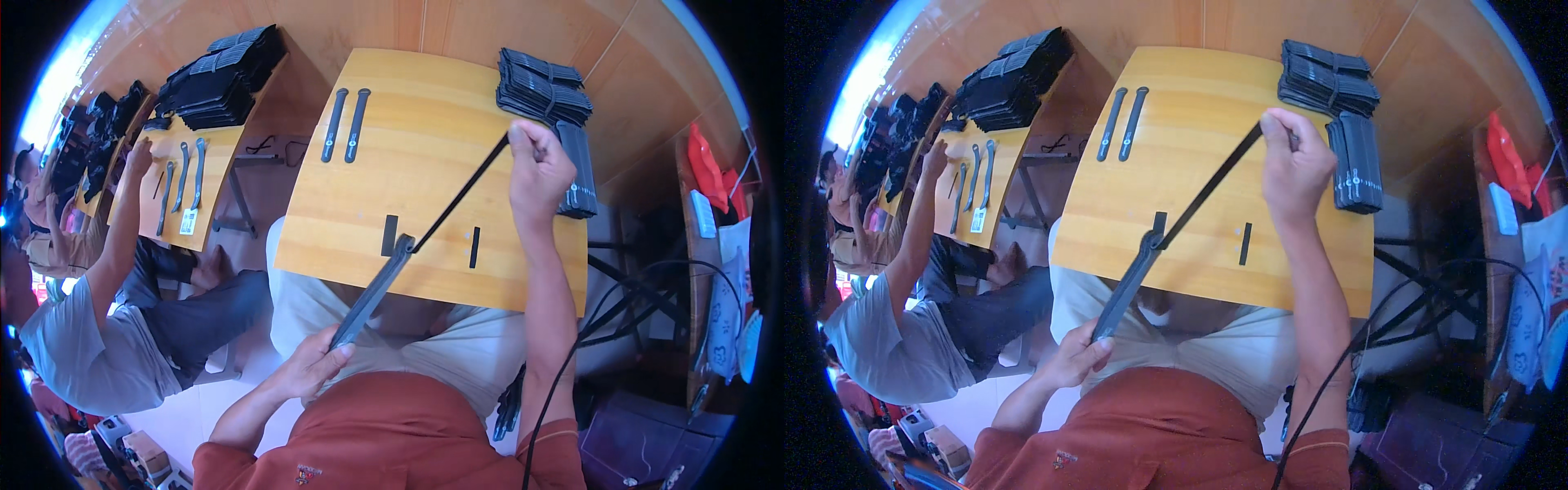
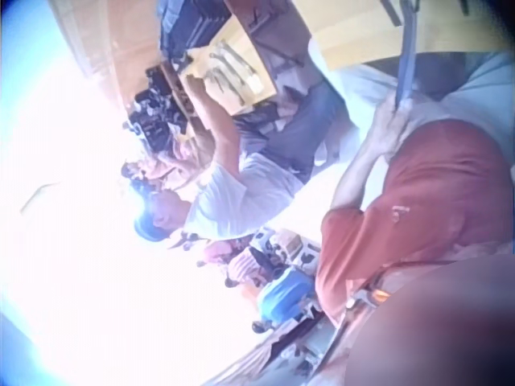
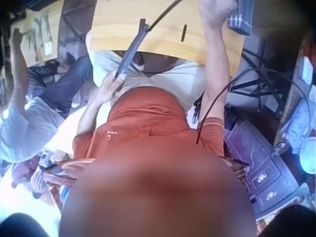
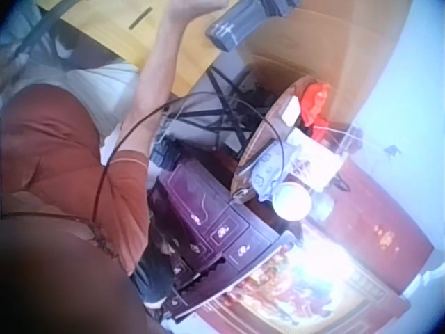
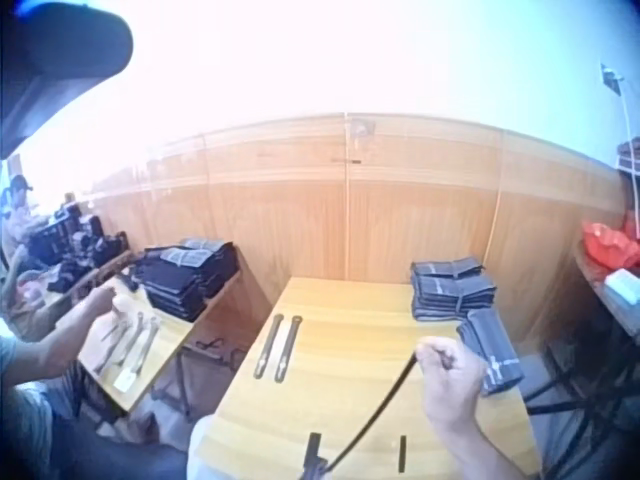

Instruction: Organizing and aligning black textile straps on a wooden table for inspection or packaging.

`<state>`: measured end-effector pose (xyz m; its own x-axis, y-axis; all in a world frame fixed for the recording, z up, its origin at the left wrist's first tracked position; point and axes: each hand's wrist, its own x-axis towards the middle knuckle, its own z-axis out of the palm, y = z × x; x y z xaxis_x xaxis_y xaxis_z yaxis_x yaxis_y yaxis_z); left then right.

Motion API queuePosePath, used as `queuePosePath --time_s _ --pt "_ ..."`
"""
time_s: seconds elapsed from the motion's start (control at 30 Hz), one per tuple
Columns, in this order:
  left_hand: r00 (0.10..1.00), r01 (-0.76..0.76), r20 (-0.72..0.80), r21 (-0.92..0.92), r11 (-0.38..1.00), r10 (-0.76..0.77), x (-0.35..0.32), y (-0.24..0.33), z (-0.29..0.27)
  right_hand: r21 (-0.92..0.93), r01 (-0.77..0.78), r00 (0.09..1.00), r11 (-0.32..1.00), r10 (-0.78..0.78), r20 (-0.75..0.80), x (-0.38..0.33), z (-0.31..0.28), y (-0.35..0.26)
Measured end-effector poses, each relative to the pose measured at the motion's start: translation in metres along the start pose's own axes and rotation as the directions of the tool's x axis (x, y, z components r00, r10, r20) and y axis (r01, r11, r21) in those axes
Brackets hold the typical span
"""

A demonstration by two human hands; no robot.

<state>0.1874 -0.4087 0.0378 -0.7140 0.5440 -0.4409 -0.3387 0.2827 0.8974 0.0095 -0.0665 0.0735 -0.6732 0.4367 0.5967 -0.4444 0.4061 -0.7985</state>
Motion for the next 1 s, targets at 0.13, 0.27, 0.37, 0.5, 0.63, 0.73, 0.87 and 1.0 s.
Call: queuePosePath --time_s 0.13,0.27,0.37,0.5,0.63,0.73,0.87,1.0 --pt "0.999 0.029 -0.025 0.082 0.996 -0.027 -0.011 -0.007 -0.006 -0.172 0.193 0.961 0.966 -0.222 -0.164 0.034 0.001 0.03" --pt "0.99 0.052 -0.122 -0.122 0.991 -0.067 -0.026 -0.051 -0.011 -0.208 0.066 0.963 0.976 -0.117 -0.242 0.081 -0.022 0.045" --pt "0.989 -0.017 -0.148 -0.214 0.977 -0.015 -0.025 -0.052 -0.009 -0.406 0.186 0.964 0.895 -0.246 -0.102 0.071 0.011 0.028" --pt "0.991 -0.009 -0.131 -0.269 0.963 -0.028 -0.012 -0.048 -0.008 -0.471 0.526 0.848 0.708 -0.476 0.233 0.021 0.038 0.057" --pt "0.99 -0.044 -0.143 -0.288 0.957 0.002 -0.009 -0.053 -0.009 -0.353 0.57 0.771 0.742 -0.334 0.542 -0.035 0.064 0.071" --pt "0.988 -0.07 -0.15 -0.279 0.958 0.029 -0.008 -0.055 -0.01 -0.336 0.555 0.707 0.761 -0.219 0.672 -0.048 0.075 0.075" --pt "0.986 -0.069 -0.164 -0.246 0.967 0.028 -0.005 -0.053 -0.008 -0.317 0.526 0.662 0.789 -0.146 0.735 -0.047 0.088 0.078" --pt "0.987 -0.071 -0.156 -0.304 0.95 0.024 -0.002 -0.052 -0.005 -0.36 0.499 0.646 0.788 -0.062 0.761 -0.042 0.099 0.079"
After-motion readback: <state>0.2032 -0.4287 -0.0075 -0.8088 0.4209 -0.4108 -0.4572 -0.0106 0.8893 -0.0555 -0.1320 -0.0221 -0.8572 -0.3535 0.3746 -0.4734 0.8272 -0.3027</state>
